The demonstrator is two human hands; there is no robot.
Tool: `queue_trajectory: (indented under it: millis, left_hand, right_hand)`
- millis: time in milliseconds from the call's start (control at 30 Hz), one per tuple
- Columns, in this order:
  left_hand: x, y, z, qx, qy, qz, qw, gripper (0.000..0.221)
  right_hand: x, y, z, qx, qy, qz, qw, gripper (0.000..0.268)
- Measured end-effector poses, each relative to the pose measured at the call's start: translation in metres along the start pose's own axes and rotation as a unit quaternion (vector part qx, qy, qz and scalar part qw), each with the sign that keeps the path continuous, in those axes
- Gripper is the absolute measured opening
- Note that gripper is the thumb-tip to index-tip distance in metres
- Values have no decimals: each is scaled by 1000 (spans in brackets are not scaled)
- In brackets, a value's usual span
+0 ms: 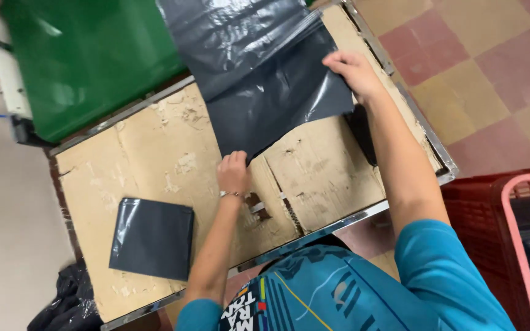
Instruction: Folding and stacking plastic bags from a production line into a storage crate
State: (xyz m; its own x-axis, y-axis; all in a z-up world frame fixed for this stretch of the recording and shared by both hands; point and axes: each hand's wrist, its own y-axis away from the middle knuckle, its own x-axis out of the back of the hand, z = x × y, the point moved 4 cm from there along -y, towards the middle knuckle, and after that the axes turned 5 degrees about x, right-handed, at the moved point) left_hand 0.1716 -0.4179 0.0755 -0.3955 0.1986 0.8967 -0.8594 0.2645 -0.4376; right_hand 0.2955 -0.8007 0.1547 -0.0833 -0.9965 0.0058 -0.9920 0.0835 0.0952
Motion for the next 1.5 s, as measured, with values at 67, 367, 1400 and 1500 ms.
queue_trajectory:
  millis: [67, 367, 1400, 1500]
  left_hand:
    - [45, 6, -21, -16, 22, -36, 999, 14]
    - [268, 94, -22, -137, 176, -188, 956, 17]
    - [-88, 30, -203, 500, 289, -156, 801, 66]
    - [-79, 18, -199, 443, 182, -100, 872, 37]
  right_hand:
    - [-5, 43, -16, -21, -14, -10, 1000, 27]
    - [1, 263, -18, 182, 118, -7, 976, 42]
    - [-95, -98, 114, 120, 418, 63, 898, 27]
    - [-87, -119, 131, 90, 458, 82, 881, 32]
